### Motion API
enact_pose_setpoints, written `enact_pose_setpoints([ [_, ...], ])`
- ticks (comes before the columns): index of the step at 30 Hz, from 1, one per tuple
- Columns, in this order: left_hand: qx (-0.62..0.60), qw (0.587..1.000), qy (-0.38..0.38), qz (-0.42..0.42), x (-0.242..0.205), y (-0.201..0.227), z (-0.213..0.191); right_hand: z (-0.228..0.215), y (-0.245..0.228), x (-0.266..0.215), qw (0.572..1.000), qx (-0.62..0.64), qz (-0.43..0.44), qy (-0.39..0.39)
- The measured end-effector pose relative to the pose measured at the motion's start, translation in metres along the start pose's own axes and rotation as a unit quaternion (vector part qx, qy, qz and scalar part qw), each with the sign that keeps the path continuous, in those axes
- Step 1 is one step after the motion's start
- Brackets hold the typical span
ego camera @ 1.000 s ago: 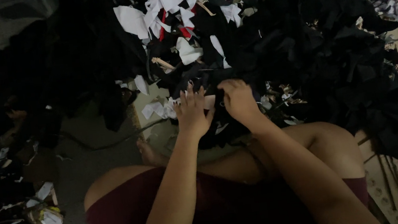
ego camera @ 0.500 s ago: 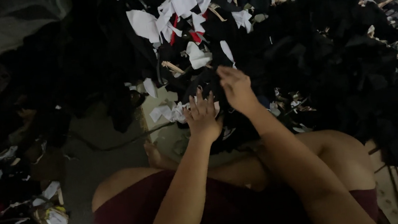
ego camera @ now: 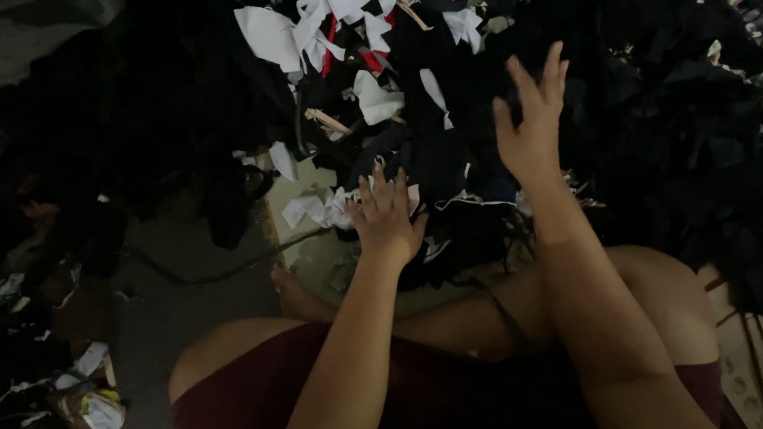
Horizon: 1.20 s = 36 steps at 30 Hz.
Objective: The person sits on the floor and sorts through a large pile of fabric scraps. They pick up individual pieces, unfold them, and place them back into the pile or to the side. The person handles both dark and light-colored fabric pieces throughout the clip.
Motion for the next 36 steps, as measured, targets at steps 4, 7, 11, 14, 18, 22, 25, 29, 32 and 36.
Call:
enact_pose_setpoints([
  [4,-0.052,0.996,0.063,0.045,-0.004,0.014,-0.022,0.043,0.006,-0.012,0.997,0.041,0.0,-0.067],
  [7,-0.093,0.984,0.127,0.078,-0.01,0.022,-0.034,0.072,-0.001,-0.034,0.961,0.045,0.066,-0.265],
  [11,-0.175,0.965,0.181,0.075,-0.009,0.024,-0.043,0.085,-0.001,-0.033,0.96,0.074,0.069,-0.26],
  [14,-0.141,0.967,0.205,0.058,-0.002,0.01,-0.031,0.047,-0.032,-0.022,0.957,0.156,0.074,-0.234],
  [18,-0.102,0.967,0.225,0.064,-0.024,0.035,-0.057,0.022,-0.036,-0.015,0.946,0.103,0.074,-0.299],
  [22,-0.122,0.96,0.237,0.085,0.01,-0.005,-0.023,0.003,-0.025,-0.015,0.933,0.061,0.089,-0.343],
  [25,-0.157,0.952,0.249,0.087,0.012,-0.005,-0.024,-0.005,-0.032,-0.02,0.9,0.004,0.104,-0.422],
  [29,-0.134,0.954,0.261,0.067,-0.018,0.037,-0.062,0.037,-0.016,-0.034,0.881,-0.012,0.061,-0.469],
  [32,-0.152,0.953,0.254,0.069,-0.015,0.03,-0.056,0.037,-0.02,-0.034,0.872,0.01,0.052,-0.487],
  [36,-0.222,0.942,0.222,0.116,-0.006,0.021,-0.04,-0.005,-0.064,-0.031,0.835,0.06,0.042,-0.546],
])
Point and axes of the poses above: each hand's wrist, its own x-axis towards the middle knuckle, its own z-axis out of the palm, y = z × x, the point moved 3 cm from there along x, towards the middle knuckle, and after that the axes turned 12 degrees about -x, right-handed, at the moved point
